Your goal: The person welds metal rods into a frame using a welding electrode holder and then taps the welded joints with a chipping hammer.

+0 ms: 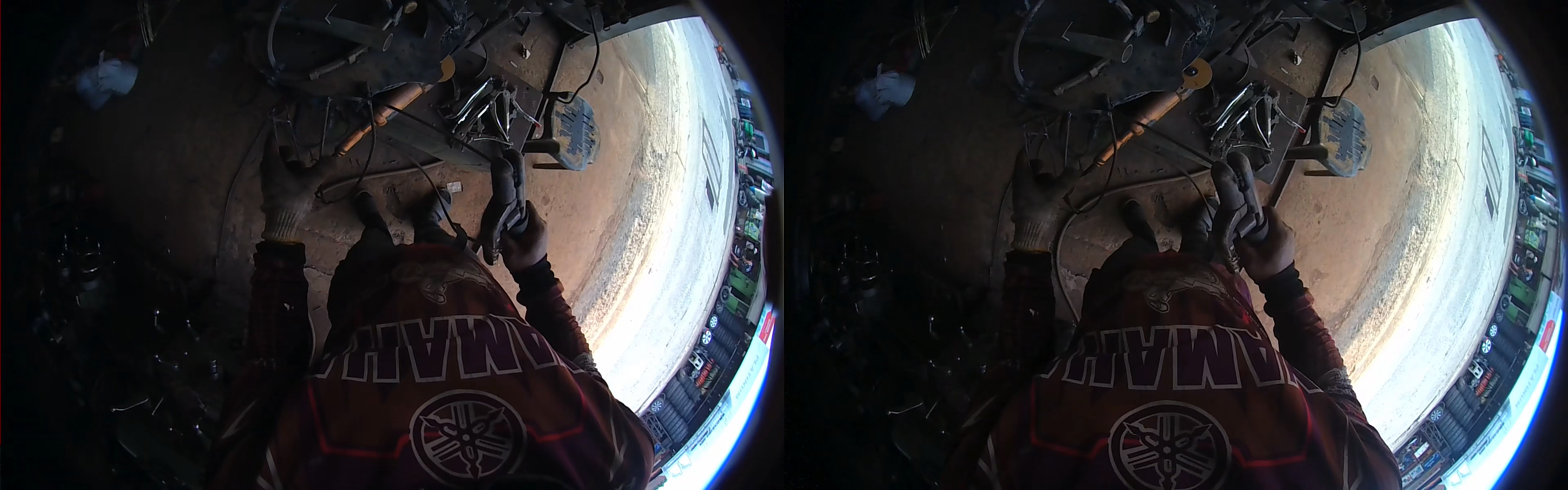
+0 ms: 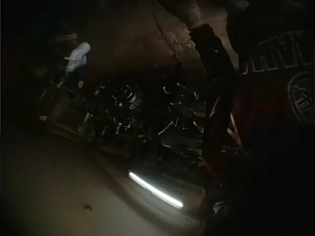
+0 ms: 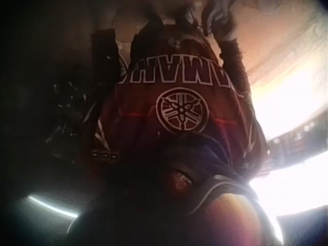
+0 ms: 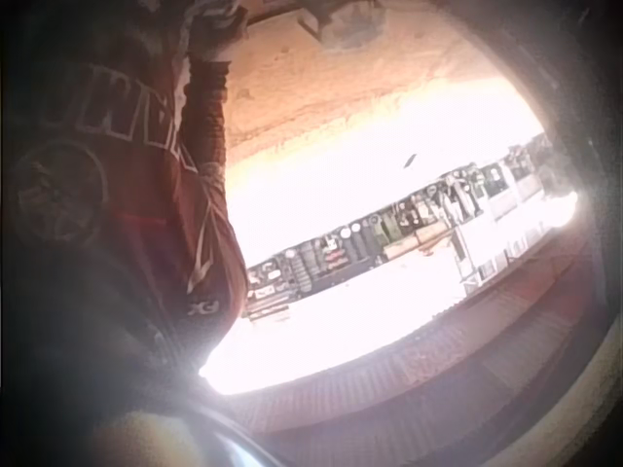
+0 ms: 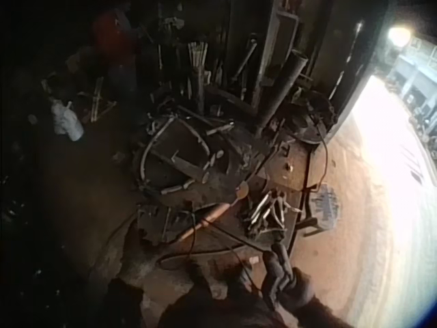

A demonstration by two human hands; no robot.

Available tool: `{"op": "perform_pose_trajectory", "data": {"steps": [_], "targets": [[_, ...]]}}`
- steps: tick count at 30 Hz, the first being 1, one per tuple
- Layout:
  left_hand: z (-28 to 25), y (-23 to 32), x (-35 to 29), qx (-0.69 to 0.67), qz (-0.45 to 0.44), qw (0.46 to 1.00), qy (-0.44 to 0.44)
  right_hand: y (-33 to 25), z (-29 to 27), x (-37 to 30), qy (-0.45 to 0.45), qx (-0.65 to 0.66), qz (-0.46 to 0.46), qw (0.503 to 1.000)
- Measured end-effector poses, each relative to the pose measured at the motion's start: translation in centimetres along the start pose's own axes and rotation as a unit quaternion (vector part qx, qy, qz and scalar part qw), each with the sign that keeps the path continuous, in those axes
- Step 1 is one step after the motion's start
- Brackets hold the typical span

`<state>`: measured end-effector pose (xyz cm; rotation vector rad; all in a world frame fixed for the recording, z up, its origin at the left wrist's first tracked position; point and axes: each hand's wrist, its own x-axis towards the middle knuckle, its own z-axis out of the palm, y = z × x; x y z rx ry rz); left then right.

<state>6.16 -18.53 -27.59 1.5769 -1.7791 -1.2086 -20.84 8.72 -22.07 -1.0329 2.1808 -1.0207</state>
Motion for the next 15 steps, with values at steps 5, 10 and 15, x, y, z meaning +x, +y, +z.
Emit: {"op": "perform_pose_trajectory", "data": {"steps": [5, 10, 15], "targets": [[0.1, -0.8, 0.3, -0.008, 0.025, 1.0, 0.002, 0.0, 0.0, 0.0, -0.001, 0.009, 0.002, 1.0], [0.0, 0.0, 0.0, -0.018, 0.061, 0.998, 0.009, -1.2, -0.9, 0.1, -0.023, -0.012, 0.003, 1.0], [-0.2, 1.2, -0.5, 0.009, 0.049, 0.999, 0.017, -2.1, -1.4, 0.2, -0.03, -0.01, 0.015, 0.999]]}}
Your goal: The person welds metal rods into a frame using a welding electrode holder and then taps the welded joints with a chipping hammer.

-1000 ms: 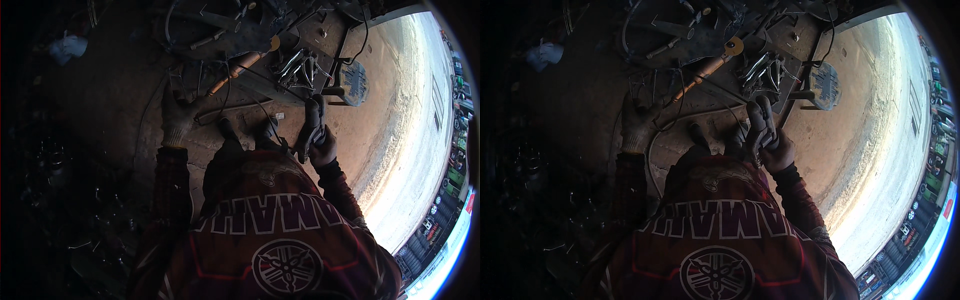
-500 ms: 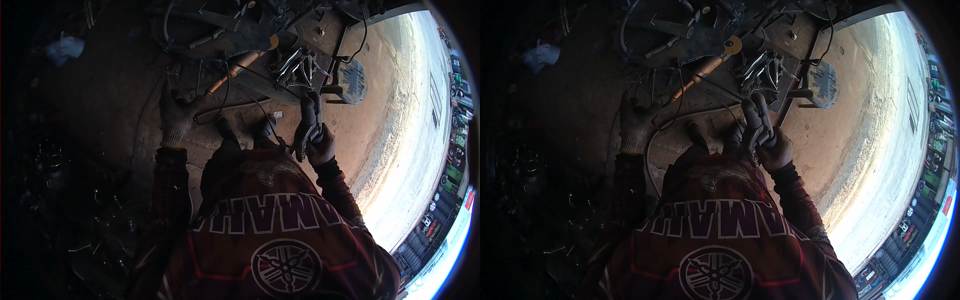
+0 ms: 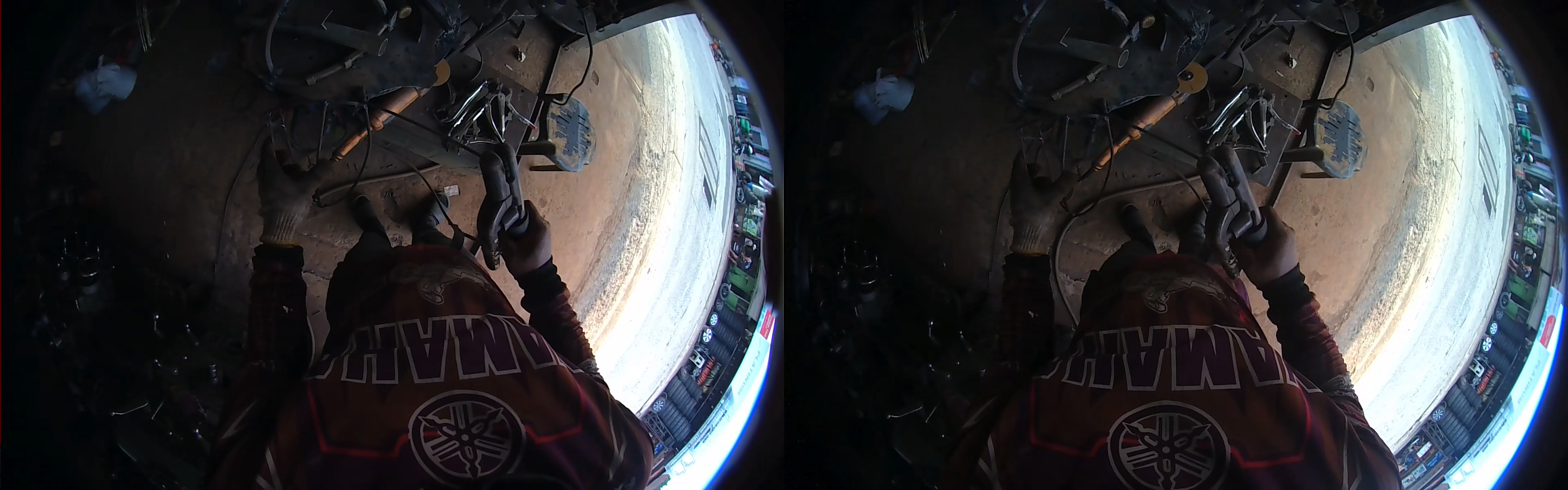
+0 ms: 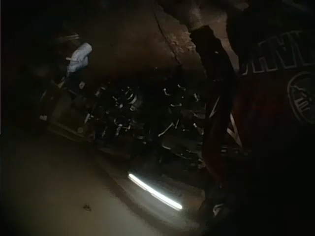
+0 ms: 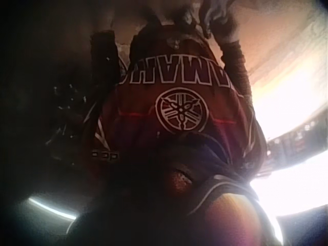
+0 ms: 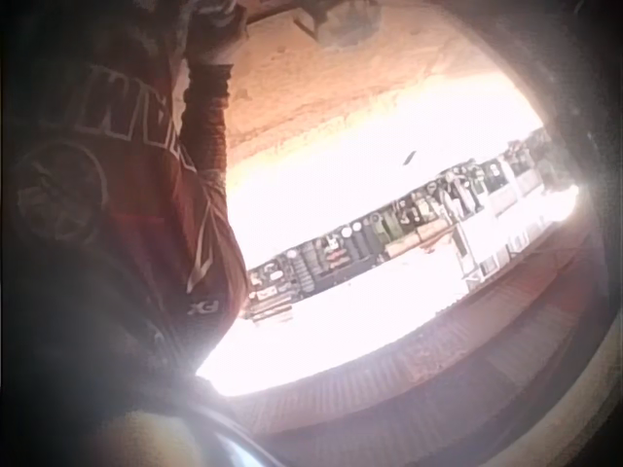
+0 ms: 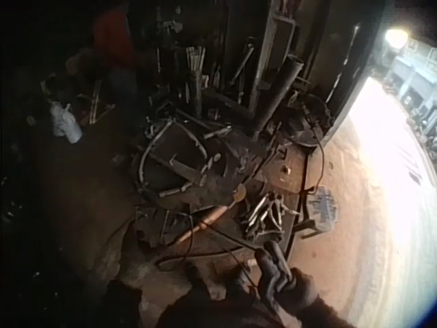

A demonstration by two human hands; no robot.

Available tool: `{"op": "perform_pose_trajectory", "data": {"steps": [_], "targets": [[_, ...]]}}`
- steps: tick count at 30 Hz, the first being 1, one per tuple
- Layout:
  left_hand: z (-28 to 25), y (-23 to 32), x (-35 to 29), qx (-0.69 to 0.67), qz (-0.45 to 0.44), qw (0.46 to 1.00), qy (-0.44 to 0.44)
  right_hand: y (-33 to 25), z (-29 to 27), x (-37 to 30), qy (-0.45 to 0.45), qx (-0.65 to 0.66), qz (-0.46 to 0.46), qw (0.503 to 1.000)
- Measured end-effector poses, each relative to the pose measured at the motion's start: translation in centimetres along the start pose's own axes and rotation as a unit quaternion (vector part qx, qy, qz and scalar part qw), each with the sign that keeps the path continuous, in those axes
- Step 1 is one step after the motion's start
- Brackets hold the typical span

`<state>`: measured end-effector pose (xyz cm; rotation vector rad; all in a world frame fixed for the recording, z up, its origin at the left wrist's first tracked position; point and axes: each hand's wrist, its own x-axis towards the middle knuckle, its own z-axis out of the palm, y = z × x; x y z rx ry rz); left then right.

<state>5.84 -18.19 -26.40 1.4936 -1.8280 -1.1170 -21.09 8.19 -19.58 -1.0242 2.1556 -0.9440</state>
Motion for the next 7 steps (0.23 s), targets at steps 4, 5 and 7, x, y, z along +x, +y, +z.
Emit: {"op": "perform_pose_trajectory", "data": {"steps": [4, 5, 7], "targets": [[-0.1, 0.3, -0.1, -0.047, -0.029, 0.998, -0.027, 0.6, 0.3, 0.2, 0.099, 0.108, -0.029, 0.989], [0.0, 0.1, 0.0, -0.05, -0.026, 0.998, -0.026, 0.4, -0.1, 0.7, 0.102, 0.106, -0.032, 0.989], [0.3, -0.6, 0.2, -0.084, -0.051, 0.995, -0.031, -0.3, -1.7, 2.3, 0.115, 0.193, 0.029, 0.974]]}}
